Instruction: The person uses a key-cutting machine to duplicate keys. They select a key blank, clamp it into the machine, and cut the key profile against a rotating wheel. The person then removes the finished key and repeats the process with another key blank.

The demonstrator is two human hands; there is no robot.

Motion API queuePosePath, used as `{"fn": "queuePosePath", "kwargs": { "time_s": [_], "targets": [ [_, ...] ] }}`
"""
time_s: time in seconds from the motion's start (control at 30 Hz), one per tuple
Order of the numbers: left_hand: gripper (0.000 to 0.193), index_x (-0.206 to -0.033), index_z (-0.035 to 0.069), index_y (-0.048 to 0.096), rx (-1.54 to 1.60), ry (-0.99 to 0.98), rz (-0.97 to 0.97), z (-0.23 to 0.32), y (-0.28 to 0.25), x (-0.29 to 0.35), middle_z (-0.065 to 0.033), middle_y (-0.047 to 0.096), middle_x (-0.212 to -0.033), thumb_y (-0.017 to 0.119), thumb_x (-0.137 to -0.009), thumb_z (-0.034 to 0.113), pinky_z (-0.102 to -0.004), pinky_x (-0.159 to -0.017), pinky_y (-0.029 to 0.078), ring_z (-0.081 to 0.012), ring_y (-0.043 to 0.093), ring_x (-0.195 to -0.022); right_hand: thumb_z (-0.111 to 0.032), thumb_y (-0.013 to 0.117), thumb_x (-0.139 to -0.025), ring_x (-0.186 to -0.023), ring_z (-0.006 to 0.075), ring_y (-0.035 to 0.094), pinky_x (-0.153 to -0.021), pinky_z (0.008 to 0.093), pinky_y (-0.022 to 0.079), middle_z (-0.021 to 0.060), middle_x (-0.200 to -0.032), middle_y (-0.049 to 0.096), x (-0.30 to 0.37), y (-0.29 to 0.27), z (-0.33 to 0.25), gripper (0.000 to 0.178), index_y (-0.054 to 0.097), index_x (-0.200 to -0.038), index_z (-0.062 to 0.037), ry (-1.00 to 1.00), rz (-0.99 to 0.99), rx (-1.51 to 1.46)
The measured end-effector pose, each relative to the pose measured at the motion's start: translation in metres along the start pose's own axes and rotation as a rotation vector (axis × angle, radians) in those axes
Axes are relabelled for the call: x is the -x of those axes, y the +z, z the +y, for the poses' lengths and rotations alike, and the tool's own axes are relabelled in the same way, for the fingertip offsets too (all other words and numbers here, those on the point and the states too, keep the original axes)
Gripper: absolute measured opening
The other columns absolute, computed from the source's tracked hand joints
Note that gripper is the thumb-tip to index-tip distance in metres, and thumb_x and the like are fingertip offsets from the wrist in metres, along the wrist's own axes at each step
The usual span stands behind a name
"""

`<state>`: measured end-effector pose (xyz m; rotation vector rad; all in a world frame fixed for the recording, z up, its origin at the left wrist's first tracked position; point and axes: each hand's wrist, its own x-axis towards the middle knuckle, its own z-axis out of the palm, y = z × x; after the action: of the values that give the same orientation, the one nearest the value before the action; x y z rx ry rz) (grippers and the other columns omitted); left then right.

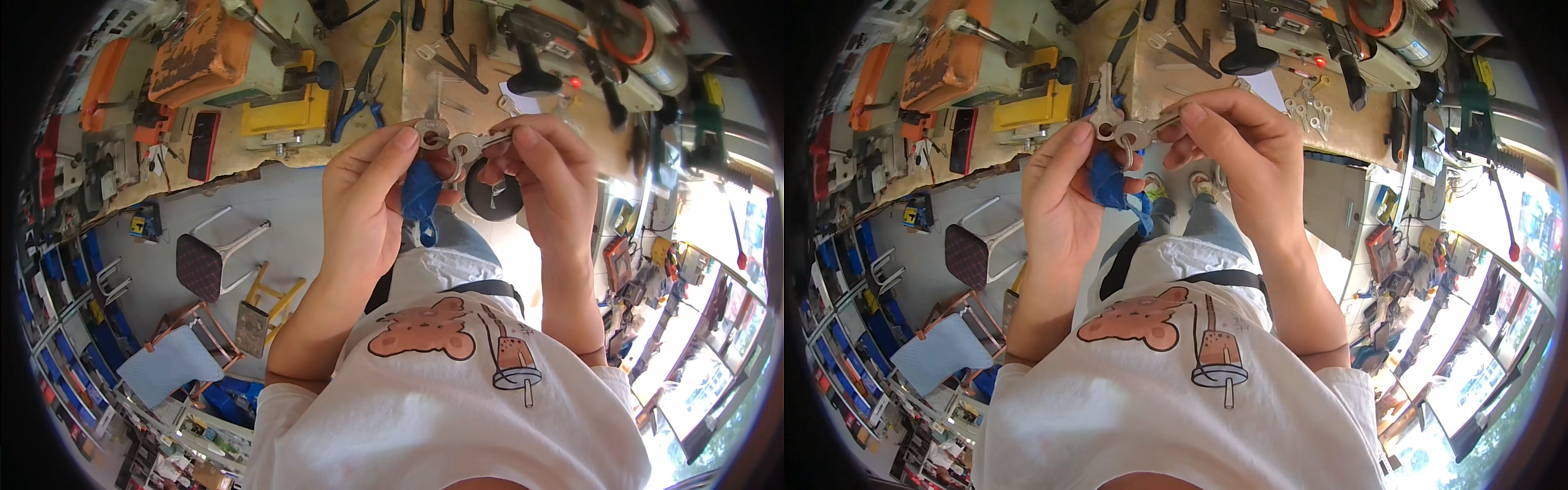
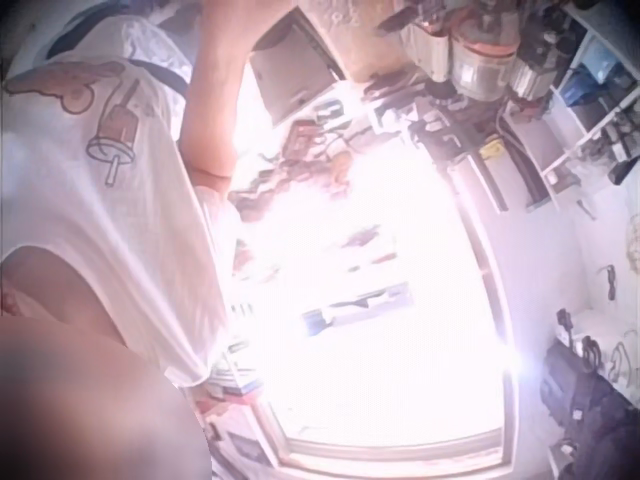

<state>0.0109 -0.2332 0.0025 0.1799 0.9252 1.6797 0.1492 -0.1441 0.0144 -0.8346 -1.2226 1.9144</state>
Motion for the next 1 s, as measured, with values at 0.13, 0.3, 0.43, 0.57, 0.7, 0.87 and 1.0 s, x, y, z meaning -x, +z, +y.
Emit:
{"fn": "queuePosePath", "kwargs": {
  "time_s": [0.13, 0.3, 0.43, 0.57, 0.7, 0.87, 1.0],
  "targets": [
    [0.022, -0.097, -0.006, 0.058, -0.022, 0.041, 0.007, 0.014, -0.010, -0.001, -0.0144, 0.063, -0.079, 0.056, -0.086, 0.013, -0.0323, -0.056, 0.056, -0.0200, 0.064, -0.070, -0.006, 0.054, -0.084, -0.065, 0.0171, 0.062, -0.062, 0.0294, 0.052, 0.0136, -0.078, 0.064, 0.001, 0.012, 0.004, 0.011, 0.056, -0.086, 0.0045, -0.086, -0.020, -0.034],
    [0.025, -0.102, -0.006, 0.057, -0.086, 0.064, 0.009, 0.024, -0.020, -0.001, -0.0143, 0.063, -0.079, 0.057, -0.085, 0.012, -0.0327, -0.056, 0.057, -0.0196, 0.064, -0.070, -0.006, 0.053, -0.084, -0.068, 0.0221, 0.065, -0.066, 0.0335, 0.055, 0.0162, -0.078, 0.063, 0.000, 0.026, 0.019, 0.008, 0.053, -0.083, 0.0021, 0.040, -0.008, -0.326],
    [0.030, -0.109, -0.006, 0.053, -0.105, 0.081, -0.021, 0.024, -0.021, -0.011, -0.0132, 0.062, -0.085, 0.059, -0.083, 0.010, -0.0323, -0.058, 0.056, -0.0182, 0.063, -0.072, -0.008, 0.051, -0.085, -0.076, 0.0264, 0.065, -0.071, 0.0388, 0.054, 0.0177, -0.085, 0.062, -0.001, 0.024, 0.029, 0.008, 0.052, -0.082, -0.0010, 0.143, -0.019, -0.544],
    [0.037, -0.114, -0.005, 0.050, -0.235, 0.183, -0.044, 0.020, -0.015, -0.027, -0.0110, 0.061, -0.089, 0.062, -0.080, 0.006, -0.0258, -0.065, 0.052, -0.0155, 0.061, -0.075, -0.010, 0.051, -0.086, -0.084, 0.0271, 0.064, -0.077, 0.0401, 0.053, 0.0166, -0.091, 0.062, -0.005, 0.026, 0.033, 0.008, 0.052, -0.083, -0.0024, 0.227, 0.000, -0.633],
    [0.040, -0.114, -0.004, 0.050, -0.469, 0.263, -0.050, 0.018, 0.002, -0.037, -0.0081, 0.060, -0.088, 0.065, -0.078, 0.005, -0.0204, -0.070, 0.046, -0.0124, 0.059, -0.075, -0.008, 0.052, -0.086, -0.085, 0.0245, 0.064, -0.074, 0.0353, 0.053, 0.0166, -0.093, 0.062, -0.010, 0.024, 0.033, 0.007, 0.053, -0.085, -0.0007, 0.247, 0.053, -0.660],
    [0.027, -0.103, -0.003, 0.055, -0.606, 0.142, -0.071, 0.018, 0.007, -0.045, -0.0052, 0.059, -0.082, 0.063, -0.079, 0.005, -0.0169, -0.053, 0.041, -0.0061, 0.055, -0.065, -0.007, 0.053, -0.086, -0.075, 0.0212, 0.064, -0.067, 0.0322, 0.054, 0.0171, -0.090, 0.063, -0.016, 0.008, 0.032, 0.009, 0.053, -0.087, 0.0016, 0.192, 0.100, -0.571],
    [0.017, -0.094, -0.004, 0.059, -0.678, 0.104, -0.054, 0.010, 0.008, -0.051, -0.0033, 0.057, -0.071, 0.061, -0.081, 0.007, -0.0163, -0.042, 0.034, -0.0027, 0.049, -0.053, -0.011, 0.053, -0.087, -0.067, 0.0198, 0.063, -0.063, 0.0314, 0.053, 0.0158, -0.084, 0.063, -0.024, -0.005, 0.030, 0.013, 0.053, -0.086, 0.0016, 0.208, 0.108, -0.594]
  ]
}}
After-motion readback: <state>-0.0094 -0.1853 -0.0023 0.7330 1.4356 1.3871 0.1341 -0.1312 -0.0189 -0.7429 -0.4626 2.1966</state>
